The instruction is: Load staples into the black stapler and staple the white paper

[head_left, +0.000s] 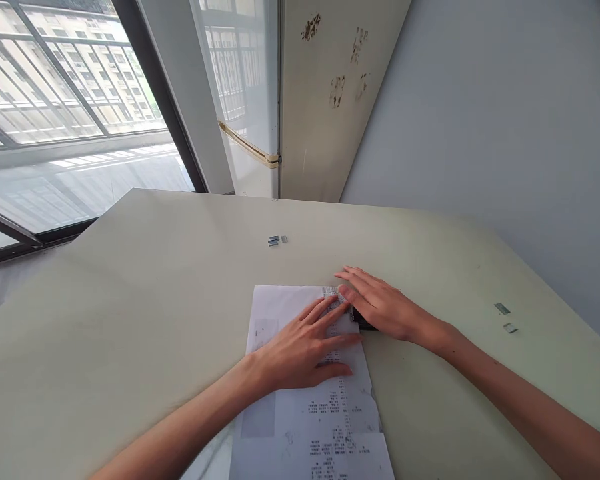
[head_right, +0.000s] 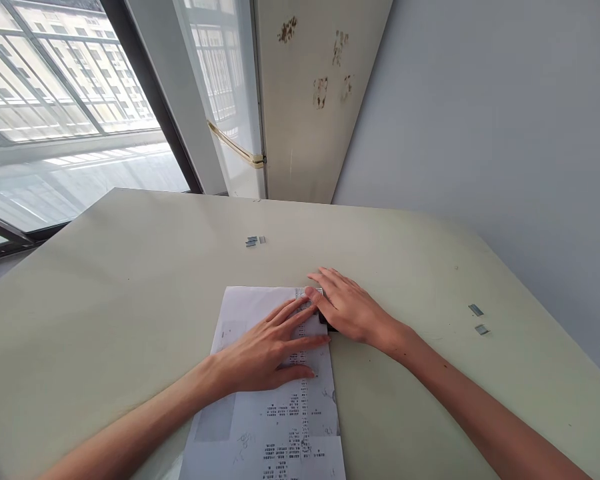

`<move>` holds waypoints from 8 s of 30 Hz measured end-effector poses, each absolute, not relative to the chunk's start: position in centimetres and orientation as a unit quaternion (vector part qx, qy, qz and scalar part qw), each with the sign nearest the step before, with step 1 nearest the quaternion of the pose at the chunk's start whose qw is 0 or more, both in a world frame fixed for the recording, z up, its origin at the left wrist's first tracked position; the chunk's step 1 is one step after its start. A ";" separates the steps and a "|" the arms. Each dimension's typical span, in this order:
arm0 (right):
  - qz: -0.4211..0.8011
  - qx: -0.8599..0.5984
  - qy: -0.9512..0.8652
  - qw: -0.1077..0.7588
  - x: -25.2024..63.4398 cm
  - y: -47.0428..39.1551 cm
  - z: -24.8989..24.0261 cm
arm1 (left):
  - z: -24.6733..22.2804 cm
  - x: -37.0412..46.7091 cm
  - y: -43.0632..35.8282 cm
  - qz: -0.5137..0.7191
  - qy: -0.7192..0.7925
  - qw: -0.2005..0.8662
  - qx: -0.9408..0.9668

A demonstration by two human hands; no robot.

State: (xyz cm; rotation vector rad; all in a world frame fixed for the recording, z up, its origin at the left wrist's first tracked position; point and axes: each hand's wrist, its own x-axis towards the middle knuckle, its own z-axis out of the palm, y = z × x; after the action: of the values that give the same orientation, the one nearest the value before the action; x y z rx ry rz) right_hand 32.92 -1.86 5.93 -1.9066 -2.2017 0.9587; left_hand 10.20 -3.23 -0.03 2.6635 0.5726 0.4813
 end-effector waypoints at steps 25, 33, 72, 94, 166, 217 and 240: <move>0.316 -0.616 -0.719 0.057 33.3 -1.9 5.9 | -0.2 9.8 -2.8 0.169 0.194 0.197 0.946; 0.310 -0.620 -0.719 0.052 33.2 -2.0 6.0 | -0.2 9.9 -2.8 0.170 0.193 0.200 0.946; 0.300 -0.613 -0.728 0.056 33.4 -1.8 5.4 | 0.1 10.2 -3.1 0.170 0.202 0.188 0.946; 0.261 -0.618 -0.742 0.012 32.7 -1.6 5.7 | -0.1 10.3 -3.1 0.165 0.203 0.188 0.947; 0.230 -0.574 -0.699 0.359 39.9 -3.9 -0.4 | 1.6 0.4 2.2 0.161 0.546 0.038 0.821; 0.069 -0.582 -0.694 0.418 38.1 -9.4 1.8 | 6.9 4.4 1.1 0.318 0.468 0.261 0.782; 0.471 -0.624 -0.516 0.350 35.8 -13.4 4.4 | 5.6 6.4 -0.1 0.322 0.437 0.318 0.777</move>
State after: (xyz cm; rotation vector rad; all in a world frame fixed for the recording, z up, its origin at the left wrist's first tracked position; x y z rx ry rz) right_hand 35.83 -13.39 4.43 -1.6161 -1.3377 1.2200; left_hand 6.44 -0.09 5.62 2.0451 1.1496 0.8482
